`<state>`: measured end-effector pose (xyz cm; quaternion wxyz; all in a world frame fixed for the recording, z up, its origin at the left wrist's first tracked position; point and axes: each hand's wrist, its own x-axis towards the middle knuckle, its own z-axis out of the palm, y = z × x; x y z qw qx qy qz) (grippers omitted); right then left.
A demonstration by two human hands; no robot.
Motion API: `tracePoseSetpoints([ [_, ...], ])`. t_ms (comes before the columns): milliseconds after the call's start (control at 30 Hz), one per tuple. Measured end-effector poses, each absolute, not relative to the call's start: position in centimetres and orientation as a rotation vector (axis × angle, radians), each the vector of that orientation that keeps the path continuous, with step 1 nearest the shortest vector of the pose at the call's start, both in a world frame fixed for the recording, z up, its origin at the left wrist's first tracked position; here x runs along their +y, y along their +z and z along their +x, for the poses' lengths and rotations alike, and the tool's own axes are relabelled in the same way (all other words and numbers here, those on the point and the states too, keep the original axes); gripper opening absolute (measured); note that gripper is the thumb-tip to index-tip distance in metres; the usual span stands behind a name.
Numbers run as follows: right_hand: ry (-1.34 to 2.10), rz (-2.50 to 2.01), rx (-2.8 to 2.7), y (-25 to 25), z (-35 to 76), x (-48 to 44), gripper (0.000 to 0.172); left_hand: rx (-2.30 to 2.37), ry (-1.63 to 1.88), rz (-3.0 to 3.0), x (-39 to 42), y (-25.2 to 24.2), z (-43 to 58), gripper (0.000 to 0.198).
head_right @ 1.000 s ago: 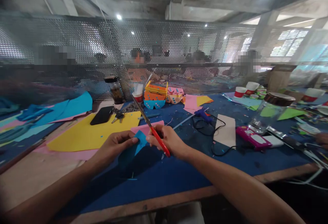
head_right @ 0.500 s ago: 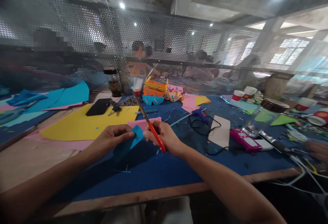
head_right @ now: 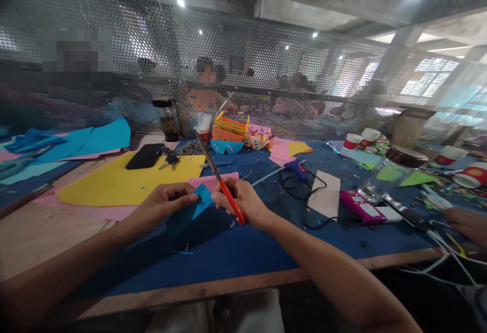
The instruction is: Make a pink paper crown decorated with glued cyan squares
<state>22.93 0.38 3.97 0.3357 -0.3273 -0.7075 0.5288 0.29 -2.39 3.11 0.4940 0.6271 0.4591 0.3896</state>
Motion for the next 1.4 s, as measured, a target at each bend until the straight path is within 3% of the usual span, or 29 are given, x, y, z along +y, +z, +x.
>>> tracePoseSetpoints([
  [1400,1.377,-0.878,-1.809,4.33,22.78,0.21,0.032,1.141,0.965,1.415,-2.04,2.77,-0.1,0.038],
])
